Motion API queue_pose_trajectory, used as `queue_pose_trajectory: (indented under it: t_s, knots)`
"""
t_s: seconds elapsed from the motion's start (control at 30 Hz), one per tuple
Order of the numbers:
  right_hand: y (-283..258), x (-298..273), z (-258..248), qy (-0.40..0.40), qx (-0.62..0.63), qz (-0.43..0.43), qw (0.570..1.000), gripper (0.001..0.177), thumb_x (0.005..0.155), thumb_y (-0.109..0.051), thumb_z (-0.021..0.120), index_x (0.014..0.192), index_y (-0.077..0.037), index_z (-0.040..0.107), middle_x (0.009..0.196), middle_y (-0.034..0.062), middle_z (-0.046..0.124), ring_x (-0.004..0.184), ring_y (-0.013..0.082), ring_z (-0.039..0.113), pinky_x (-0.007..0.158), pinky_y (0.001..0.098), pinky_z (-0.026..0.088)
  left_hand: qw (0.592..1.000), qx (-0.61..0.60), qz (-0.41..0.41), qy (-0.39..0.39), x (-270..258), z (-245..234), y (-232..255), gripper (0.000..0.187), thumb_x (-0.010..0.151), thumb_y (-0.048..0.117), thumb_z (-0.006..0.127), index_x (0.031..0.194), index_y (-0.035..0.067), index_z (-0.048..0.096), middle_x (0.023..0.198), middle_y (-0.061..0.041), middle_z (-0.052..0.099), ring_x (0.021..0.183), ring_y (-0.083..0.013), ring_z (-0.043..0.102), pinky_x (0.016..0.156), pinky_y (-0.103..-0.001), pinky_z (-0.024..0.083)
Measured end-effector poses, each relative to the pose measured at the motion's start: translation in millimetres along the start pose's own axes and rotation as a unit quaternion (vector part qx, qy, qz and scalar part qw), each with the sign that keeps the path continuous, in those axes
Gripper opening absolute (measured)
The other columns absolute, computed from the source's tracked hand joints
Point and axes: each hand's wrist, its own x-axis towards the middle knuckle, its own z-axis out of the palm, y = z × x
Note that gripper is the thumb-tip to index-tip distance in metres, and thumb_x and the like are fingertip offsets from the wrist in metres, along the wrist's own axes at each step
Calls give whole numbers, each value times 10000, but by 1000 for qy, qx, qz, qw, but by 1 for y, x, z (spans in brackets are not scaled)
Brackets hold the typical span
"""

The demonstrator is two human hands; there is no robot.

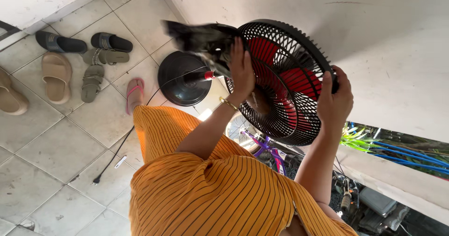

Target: The person wipes the blades and inner grill of a disassembled electric fan with a cloth while holding the fan housing.

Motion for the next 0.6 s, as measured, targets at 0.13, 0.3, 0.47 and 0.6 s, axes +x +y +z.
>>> queue_pose_trajectory:
  t_s: [0.13,0.3,0.47,0.6]
  knots:
    - [-10,2,8,37,-36,-105,993,406,1113,-427,609,1327,-93,694,1069,136,714,936,297,692,794,417,519,994,-84,-73,3,49,-14,-40,530,1093,317,376,1550,57,442,1628,-157,434,1525,-354,372,1274,-424,255]
    - [-23,16,2,-11,-27,49,998,440,1039,-492,569,1272,-145,706,955,109,732,869,281,693,789,424,510,999,-33,-8,22,18,18,-65,547,1129,298,335,1534,-67,386,1653,-258,336,1558,-388,279,1299,-438,203]
    - [-22,17,3,16,-24,-26,999,451,1064,-484,590,1276,-101,702,1055,132,734,937,304,694,812,437,518,993,-57,99,31,-5,4,-48,544,1111,250,336,1550,-66,386,1662,-264,325,1578,-392,257,1305,-425,174]
    - [-19,16,4,0,-19,15,1000,474,1051,-502,561,1281,-109,696,1056,134,734,950,313,701,823,434,522,994,-85,62,-26,46,-3,-45,479,1100,203,423,1487,-76,459,1612,-249,402,1529,-399,348,1271,-438,251]
